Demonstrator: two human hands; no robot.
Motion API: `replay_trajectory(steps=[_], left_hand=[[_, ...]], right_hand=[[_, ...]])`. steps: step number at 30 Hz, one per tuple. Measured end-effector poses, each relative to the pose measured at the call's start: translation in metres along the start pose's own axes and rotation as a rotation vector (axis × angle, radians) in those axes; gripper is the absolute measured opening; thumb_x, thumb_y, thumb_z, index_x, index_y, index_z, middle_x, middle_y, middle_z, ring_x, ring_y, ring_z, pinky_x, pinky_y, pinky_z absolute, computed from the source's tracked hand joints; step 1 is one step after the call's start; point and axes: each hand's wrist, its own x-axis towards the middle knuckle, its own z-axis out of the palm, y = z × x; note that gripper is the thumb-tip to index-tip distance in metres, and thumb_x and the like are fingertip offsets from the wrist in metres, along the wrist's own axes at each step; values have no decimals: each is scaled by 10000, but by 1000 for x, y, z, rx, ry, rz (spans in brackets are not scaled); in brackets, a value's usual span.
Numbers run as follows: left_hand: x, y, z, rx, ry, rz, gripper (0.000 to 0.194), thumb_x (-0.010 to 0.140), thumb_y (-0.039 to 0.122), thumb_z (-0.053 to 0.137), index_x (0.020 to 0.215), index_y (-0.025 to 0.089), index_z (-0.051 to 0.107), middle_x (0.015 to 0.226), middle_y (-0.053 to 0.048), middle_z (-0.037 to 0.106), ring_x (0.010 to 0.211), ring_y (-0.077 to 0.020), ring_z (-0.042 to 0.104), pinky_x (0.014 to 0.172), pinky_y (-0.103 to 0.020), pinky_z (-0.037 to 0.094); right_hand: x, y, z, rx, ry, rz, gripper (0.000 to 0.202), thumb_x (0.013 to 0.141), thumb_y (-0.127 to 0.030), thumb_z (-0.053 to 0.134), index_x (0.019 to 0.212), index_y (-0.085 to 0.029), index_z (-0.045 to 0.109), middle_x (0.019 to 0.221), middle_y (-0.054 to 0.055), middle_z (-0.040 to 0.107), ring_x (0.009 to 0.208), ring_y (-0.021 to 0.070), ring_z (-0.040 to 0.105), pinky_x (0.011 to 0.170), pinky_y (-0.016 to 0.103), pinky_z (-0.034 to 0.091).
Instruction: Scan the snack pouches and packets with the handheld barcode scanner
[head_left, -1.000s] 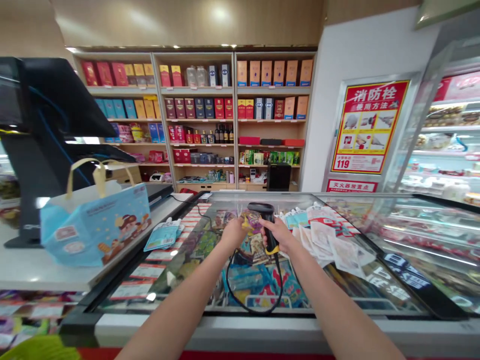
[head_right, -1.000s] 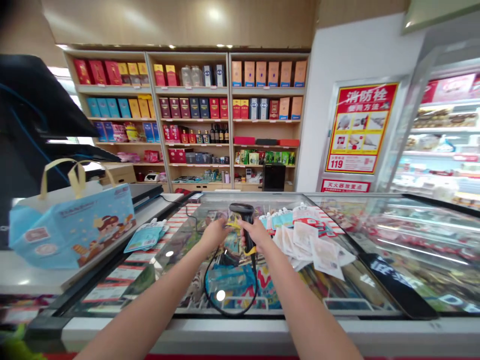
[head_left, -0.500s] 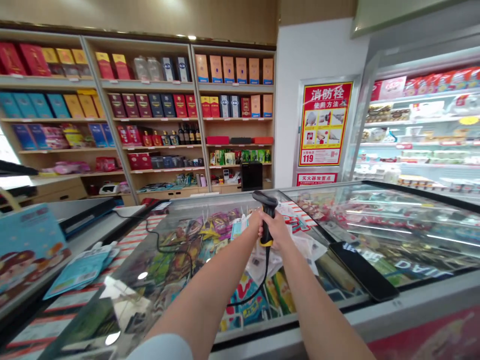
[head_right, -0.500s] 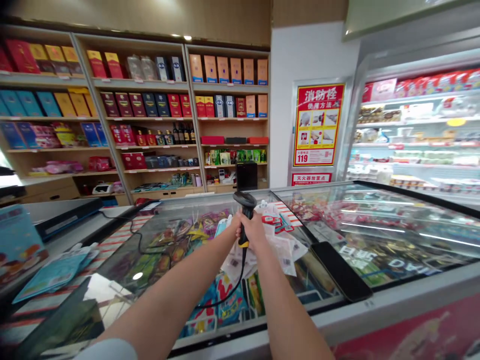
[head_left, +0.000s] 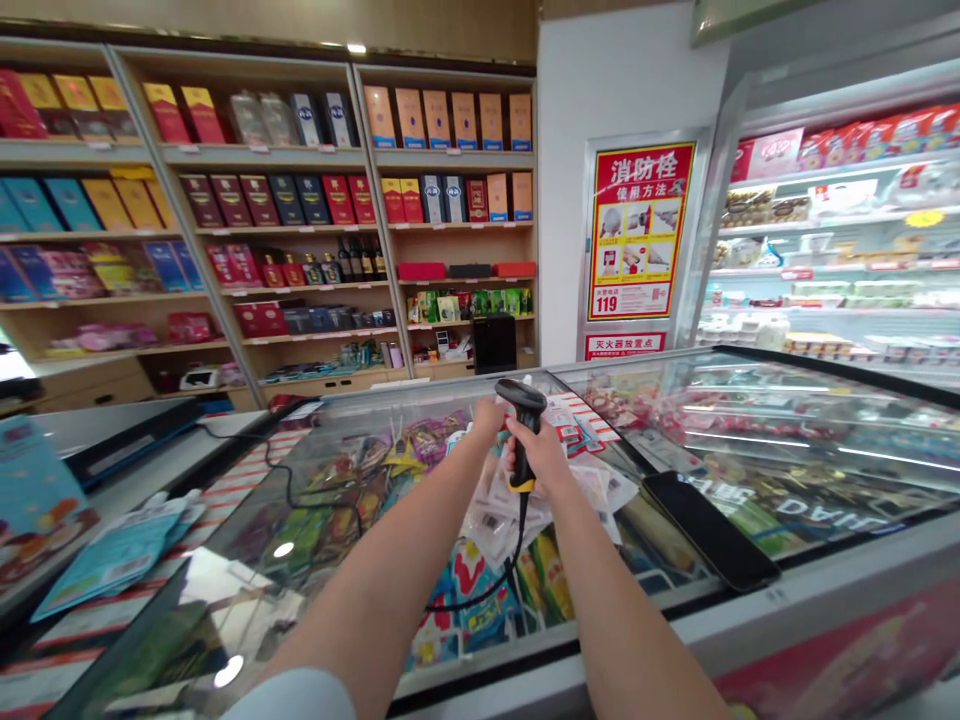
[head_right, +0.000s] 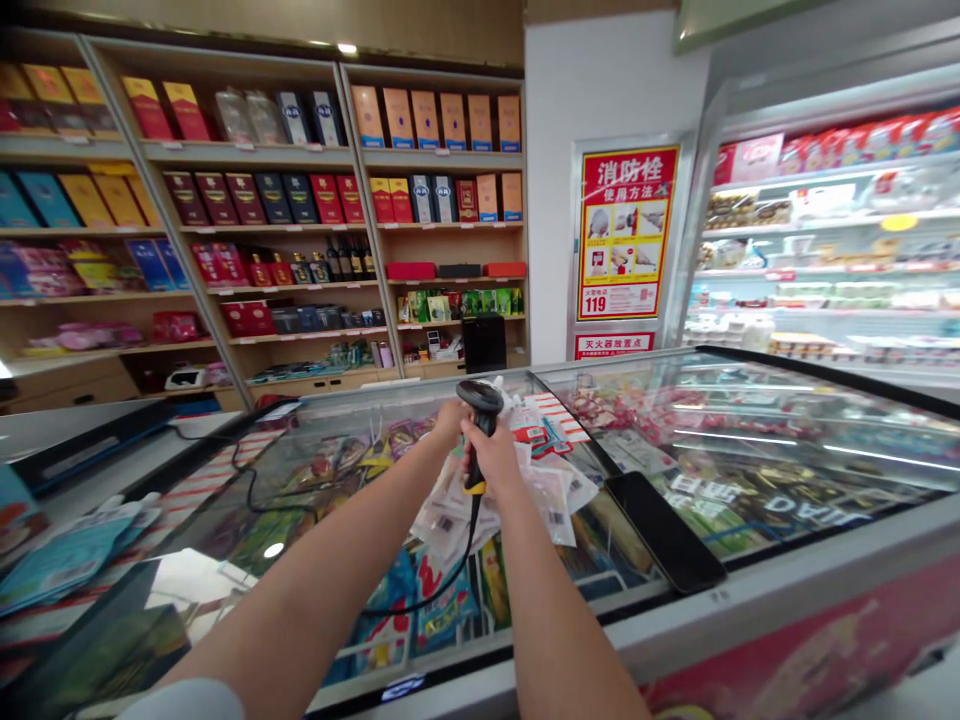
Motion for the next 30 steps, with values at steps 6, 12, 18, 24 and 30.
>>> replay_trajectory(steps=[6,12,18,24,30], left_hand=[[-26,3,-89,-232,217,-73,65,819,162,515,877,189,526,594,56,499,456,-92,523,497,-254,509],[-54,-21,-160,-398,324,-62,75,834,217,488,898,183,510,667,28,585,483,-77,555,503,-231,526],[-55,-27,-171,-437,319,-49,160,829,266,519,971,194,535,750,8,623,543,-91,594,504,-215,513],[-49,-25,-176,-480,302,-64,113,822,265,510,911,199,491,733,19,610,571,-96,605,521,-214,506],[-45,-25,-178,-481,337,-74,103,817,238,500,909,192,497,714,19,596,573,-105,608,511,-223,512]], right_hand=[[-8,-2,5,17,-87,114,418,612,-413,760,797,-215,441,468,-84,512,355,84,465,355,214,414],[-16,16,17,-67,-276,272,364,672,-403,750,780,-199,469,504,-59,550,371,78,481,374,212,434],[-22,31,20,-224,-310,374,334,703,-388,737,773,-195,475,495,-57,548,362,84,482,363,216,428],[-22,36,17,-245,-329,374,381,665,-414,759,771,-199,463,486,-67,541,356,83,475,357,213,410],[-27,32,20,-302,-338,410,369,670,-427,744,734,-201,459,453,-71,515,332,88,467,340,210,377]])
